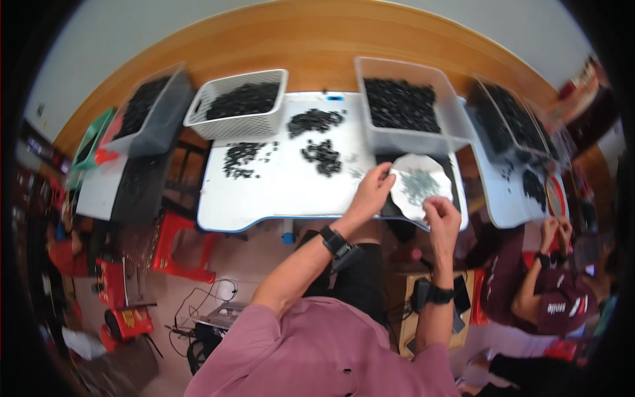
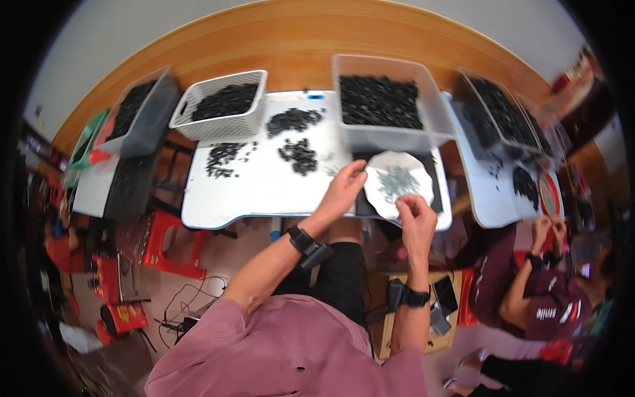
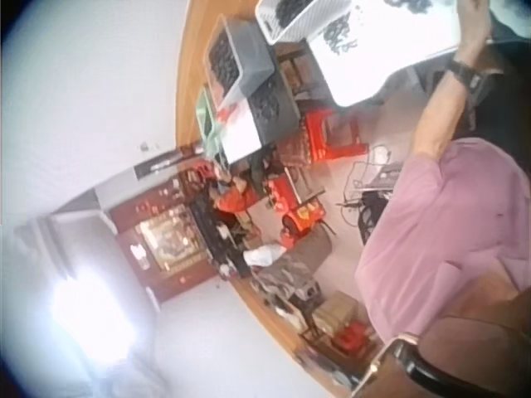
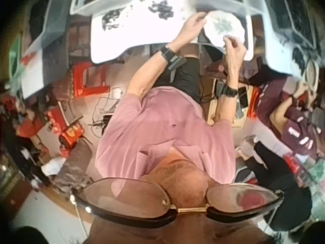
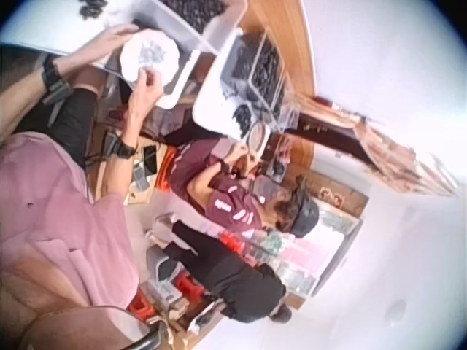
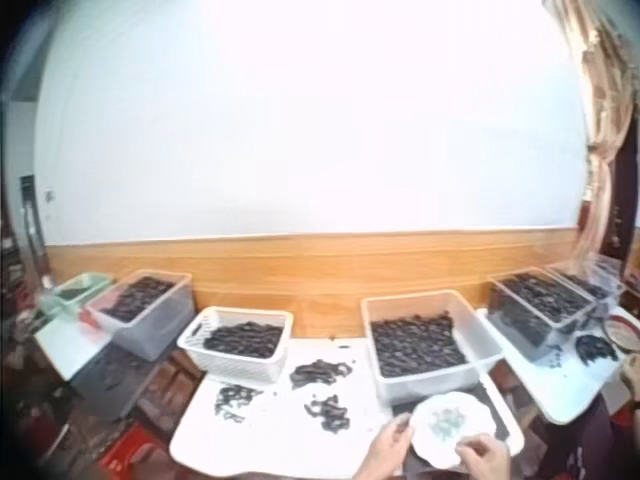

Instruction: Sorting and inspecting small black plastic components on a table in a workspace.

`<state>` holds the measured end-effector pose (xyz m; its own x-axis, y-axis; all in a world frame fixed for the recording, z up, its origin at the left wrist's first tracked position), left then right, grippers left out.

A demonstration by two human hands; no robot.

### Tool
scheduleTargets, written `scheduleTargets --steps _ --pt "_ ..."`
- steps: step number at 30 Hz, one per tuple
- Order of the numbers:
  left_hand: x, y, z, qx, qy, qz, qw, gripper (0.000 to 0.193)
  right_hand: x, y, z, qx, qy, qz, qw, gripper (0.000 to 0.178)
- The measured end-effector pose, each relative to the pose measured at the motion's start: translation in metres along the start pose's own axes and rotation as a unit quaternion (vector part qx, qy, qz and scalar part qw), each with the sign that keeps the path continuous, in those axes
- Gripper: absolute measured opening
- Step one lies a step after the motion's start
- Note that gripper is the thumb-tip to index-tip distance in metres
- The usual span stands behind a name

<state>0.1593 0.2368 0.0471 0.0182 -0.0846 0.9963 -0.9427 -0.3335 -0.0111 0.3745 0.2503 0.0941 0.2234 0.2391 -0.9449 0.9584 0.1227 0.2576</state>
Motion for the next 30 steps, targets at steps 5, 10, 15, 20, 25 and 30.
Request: scheduleTargets --steps 5,10,15,20,25,30 --pt "0.001 0.083 0.044 0.088 0.010 0.029 0.996 0.032 -0.029 -0.090 0.019 -0.199 -0.047 -0.020 0.979 0.005" --pt "-0.015 0.166 0.085 0.149 0.048 0.009 0.988 0.034 -0.032 -0.183 0.011 -0.310 0.031 0.066 0.948 0.015" --pt "-0.007 0.219 0.122 0.230 0.069 -0.085 0.967 0.030 -0.038 -0.253 -0.003 -0.363 0.041 0.083 0.927 0.018" --pt "0.005 0.249 0.121 0.250 0.022 -0.169 0.953 0.025 -0.050 -0.298 -0.015 -0.389 0.060 0.088 0.915 0.019" --pt "-0.004 0.257 0.119 0.244 0.001 -0.195 0.950 0.021 -0.084 -0.332 -0.022 -0.317 0.085 0.010 0.945 0.020" --pt "-0.004 0.258 0.119 0.246 -0.020 -0.216 0.945 0.016 -0.061 -0.289 -0.017 -0.205 0.163 0.079 0.962 0.022"
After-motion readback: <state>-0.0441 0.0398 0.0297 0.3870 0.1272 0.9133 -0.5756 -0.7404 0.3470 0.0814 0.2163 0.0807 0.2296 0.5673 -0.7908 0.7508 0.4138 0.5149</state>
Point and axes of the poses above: each hand's wrist, its own z-axis away from the middle knuckle, its own y-axis out of the back of the hand, x = y × z, the point moved 6 cm from there along -z, towards the middle knuckle, and after that the axes turned 5 degrees about y, right-handed, at the moved point
